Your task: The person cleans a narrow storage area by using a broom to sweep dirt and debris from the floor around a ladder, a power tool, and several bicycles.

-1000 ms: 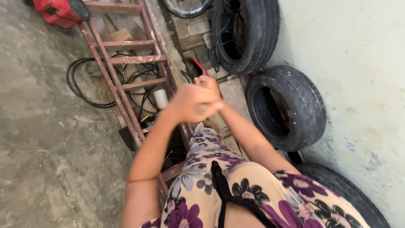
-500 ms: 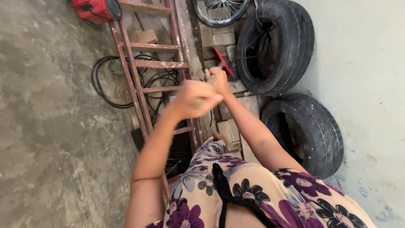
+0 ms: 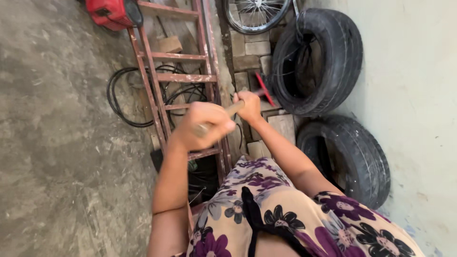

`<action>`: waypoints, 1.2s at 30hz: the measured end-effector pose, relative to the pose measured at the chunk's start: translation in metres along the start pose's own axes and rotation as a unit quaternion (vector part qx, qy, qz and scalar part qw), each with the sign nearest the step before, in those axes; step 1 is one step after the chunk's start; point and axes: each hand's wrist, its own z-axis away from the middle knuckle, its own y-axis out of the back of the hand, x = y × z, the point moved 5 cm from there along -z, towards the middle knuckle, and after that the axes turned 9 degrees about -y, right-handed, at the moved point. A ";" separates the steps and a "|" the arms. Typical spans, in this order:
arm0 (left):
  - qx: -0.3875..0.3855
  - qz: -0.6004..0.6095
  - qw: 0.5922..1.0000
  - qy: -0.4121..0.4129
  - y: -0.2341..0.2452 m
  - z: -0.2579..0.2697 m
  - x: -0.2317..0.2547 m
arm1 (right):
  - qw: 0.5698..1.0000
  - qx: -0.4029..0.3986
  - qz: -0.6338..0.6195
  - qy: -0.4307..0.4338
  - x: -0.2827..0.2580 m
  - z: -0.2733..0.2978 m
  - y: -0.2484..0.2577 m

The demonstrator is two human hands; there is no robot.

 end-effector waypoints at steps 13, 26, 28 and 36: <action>0.095 0.100 0.978 0.158 0.034 -0.029 -0.090 | 0.980 -0.180 0.021 -0.077 0.015 -0.046 -0.006; 0.074 -0.193 0.978 -0.031 0.087 -0.187 -0.007 | 0.992 -0.027 -0.104 0.060 -0.020 -0.200 0.010; 0.046 -0.056 0.997 -0.040 0.023 -0.211 -0.080 | 0.992 -0.065 -0.104 0.035 0.054 -0.211 -0.001; 0.106 -0.024 0.988 0.105 -0.006 -0.181 -0.166 | 0.983 -0.179 -0.019 0.037 0.154 -0.194 -0.007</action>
